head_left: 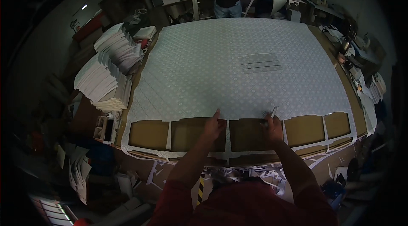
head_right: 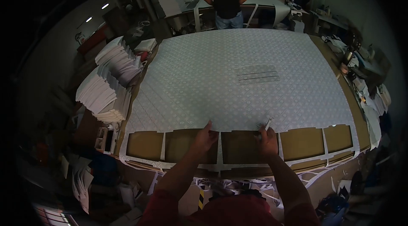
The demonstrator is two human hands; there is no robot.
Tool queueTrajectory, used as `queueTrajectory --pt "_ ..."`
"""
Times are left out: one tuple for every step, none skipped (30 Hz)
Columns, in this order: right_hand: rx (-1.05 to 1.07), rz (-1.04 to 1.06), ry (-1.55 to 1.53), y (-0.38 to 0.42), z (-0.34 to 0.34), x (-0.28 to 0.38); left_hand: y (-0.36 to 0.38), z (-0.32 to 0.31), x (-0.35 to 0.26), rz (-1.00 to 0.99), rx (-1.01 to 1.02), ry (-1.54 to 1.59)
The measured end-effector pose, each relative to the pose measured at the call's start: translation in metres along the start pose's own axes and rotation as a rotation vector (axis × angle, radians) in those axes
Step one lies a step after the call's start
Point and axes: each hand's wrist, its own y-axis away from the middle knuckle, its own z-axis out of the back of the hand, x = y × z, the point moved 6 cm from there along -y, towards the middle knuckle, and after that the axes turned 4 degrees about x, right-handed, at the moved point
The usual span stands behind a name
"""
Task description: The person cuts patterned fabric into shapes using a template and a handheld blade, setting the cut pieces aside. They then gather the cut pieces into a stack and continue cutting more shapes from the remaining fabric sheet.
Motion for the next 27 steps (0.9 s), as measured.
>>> queueTrajectory --pt "-0.004 0.027 -0.011 -0.001 0.0 -0.001 -0.012 -0.004 0.007 -0.025 0.098 -0.047" --pt "-0.013 0.012 -0.009 -0.003 0.001 -0.007 -0.024 -0.009 0.014 -0.048 0.197 -0.092" --pt "0.013 0.097 0.063 -0.007 -0.001 -0.008 -0.025 -0.014 0.015 -0.042 0.207 -0.103" --pt "0.043 0.182 0.133 -0.011 -0.004 -0.011 -0.023 -0.016 0.011 -0.074 0.215 -0.131" --pt "0.043 0.17 0.13 -0.016 -0.004 -0.02 -0.02 -0.018 0.011 -0.105 0.219 -0.157" --pt "0.004 0.202 0.186 -0.025 -0.002 -0.026 -0.019 -0.019 0.014 -0.102 0.214 -0.163" --pt "-0.037 0.24 0.238 -0.032 -0.001 -0.03 -0.019 -0.015 0.014 -0.087 0.169 -0.198" --pt "-0.038 0.25 0.227 -0.039 0.003 -0.035 -0.018 -0.01 0.011 -0.08 0.121 -0.23" --pt "0.075 0.15 0.24 -0.048 0.0 -0.05 -0.017 -0.007 0.009 -0.094 0.108 -0.226" --pt "0.19 0.052 0.255 -0.053 -0.004 -0.06 -0.016 -0.007 0.01 -0.103 0.08 -0.274" --pt "0.192 0.07 0.249 -0.055 -0.006 -0.06 -0.014 -0.005 0.01 -0.109 0.053 -0.321" --pt "0.252 0.026 0.294 -0.055 -0.01 -0.065 -0.011 -0.007 0.009 -0.118 0.045 -0.312" --pt "0.312 -0.02 0.344 -0.055 -0.013 -0.071 -0.009 -0.01 0.009 -0.127 0.023 -0.313" --pt "0.315 -0.01 0.35 -0.055 -0.013 -0.074 -0.007 -0.011 0.009 -0.132 0.004 -0.314" --pt "0.328 0.012 0.371 -0.056 -0.014 -0.074 -0.005 -0.011 0.011 -0.134 0.003 -0.303" --pt "0.339 0.032 0.393 -0.056 -0.015 -0.075 -0.004 -0.011 0.012 -0.14 0.002 -0.292" --pt "0.342 0.039 0.399 -0.055 -0.015 -0.077 -0.002 -0.01 0.013 -0.145 0.001 -0.279" --pt "0.34 0.052 0.4 -0.053 -0.01 -0.074 0.002 -0.011 0.013 -0.146 -0.002 -0.269" --pt "0.338 0.066 0.399 -0.052 -0.006 -0.07 0.006 -0.012 0.014 -0.146 0.001 -0.284" --pt "0.343 0.075 0.402 -0.051 -0.001 -0.068 0.011 -0.012 0.013 -0.146 0.001 -0.298" --pt "0.332 0.083 0.378 -0.049 0.004 -0.065 0.016 -0.014 0.009 -0.146 -0.005 -0.291" --pt "0.322 0.091 0.353 -0.048 0.009 -0.063 0.022 -0.018 0.007 -0.135 0.015 -0.296" --pt "0.33 0.099 0.354 -0.049 0.011 -0.061 0.027 -0.022 0.005 -0.124 0.036 -0.301" --pt "0.334 0.104 0.378 -0.047 0.014 -0.061 0.036 -0.023 0.006 -0.128 0.029 -0.289" --pt "0.341 0.105 0.4 -0.047 0.016 -0.061 0.043 -0.028 0.004 -0.149 0.031 -0.281" --pt "0.348 0.113 0.399 -0.045 0.017 -0.06 0.045 -0.03 0.002 -0.171 0.034 -0.275" --pt "0.311 0.13 0.39 -0.044 0.022 -0.055 0.042 -0.029 0.002 -0.171 0.026 -0.267"
